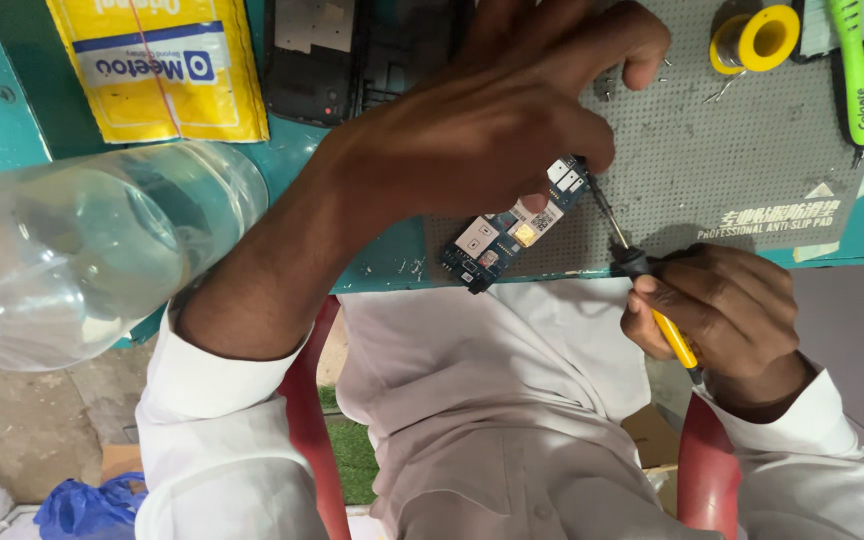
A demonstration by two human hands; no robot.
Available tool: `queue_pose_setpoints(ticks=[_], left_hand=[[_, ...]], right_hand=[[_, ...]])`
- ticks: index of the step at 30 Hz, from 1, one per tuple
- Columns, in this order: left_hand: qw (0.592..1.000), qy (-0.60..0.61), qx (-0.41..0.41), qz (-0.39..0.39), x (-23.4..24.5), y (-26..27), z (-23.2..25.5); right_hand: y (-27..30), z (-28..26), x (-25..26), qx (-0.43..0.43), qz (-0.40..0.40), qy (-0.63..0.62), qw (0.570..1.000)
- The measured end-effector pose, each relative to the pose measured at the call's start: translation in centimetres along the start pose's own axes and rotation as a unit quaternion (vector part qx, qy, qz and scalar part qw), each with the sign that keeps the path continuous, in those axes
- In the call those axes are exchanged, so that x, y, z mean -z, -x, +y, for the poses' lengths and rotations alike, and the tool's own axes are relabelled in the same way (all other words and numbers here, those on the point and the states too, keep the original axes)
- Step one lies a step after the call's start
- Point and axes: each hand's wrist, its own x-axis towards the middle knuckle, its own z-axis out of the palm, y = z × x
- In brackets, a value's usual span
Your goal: The person uses a soldering iron to work on a small blue circuit board held in their left hand. They repeatedly apply the hot tip to various points on the board's surface, likely reflowing solder or making connections. The person occasionally repositions the board to access different areas while maintaining a steady hand with the tool.
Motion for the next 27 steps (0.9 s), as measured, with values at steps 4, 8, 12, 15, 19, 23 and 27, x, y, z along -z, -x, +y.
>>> queue_pose_setpoints(ticks=[4, 8, 12, 15, 19, 23, 27], left_hand=[[1.000, 0.002, 0.008, 0.006, -0.48, 0.14, -0.12], [1.000, 0.019, 0.018, 0.005, -0.64, 0.18, -0.23], [1.000, 0.025, 0.016, 0.009, -0.52, 0.30, -0.17], [1.000, 0.016, 0.014, 0.015, -0.53, 0.28, -0.09], [1.000, 0.009, 0.002, 0.023, -0.63, 0.29, -0.10], [1.000, 0.007, 0.002, 0.018, -0.68, 0.38, -0.28], [1.000, 0.002, -0.002, 0.025, -0.83, 0.35, -0.37]], right_hand=[[0.41, 0.07, -0.02, -0.005, -0.007, -0.001, 1.000], [0.39, -0.26, 0.15, -0.018, -0.014, 0.001, 1.000], [0.20, -0.34, 0.14, -0.018, -0.016, 0.005, 1.000], [0.13, -0.33, 0.14, -0.016, -0.016, 0.007, 1.000], [0.25, -0.27, 0.10, -0.017, -0.014, 0.007, 1.000], [0.53, -0.20, 0.08, -0.017, -0.010, 0.004, 1.000], [0.79, -0.03, 0.01, -0.016, -0.008, 0.003, 1.000]])
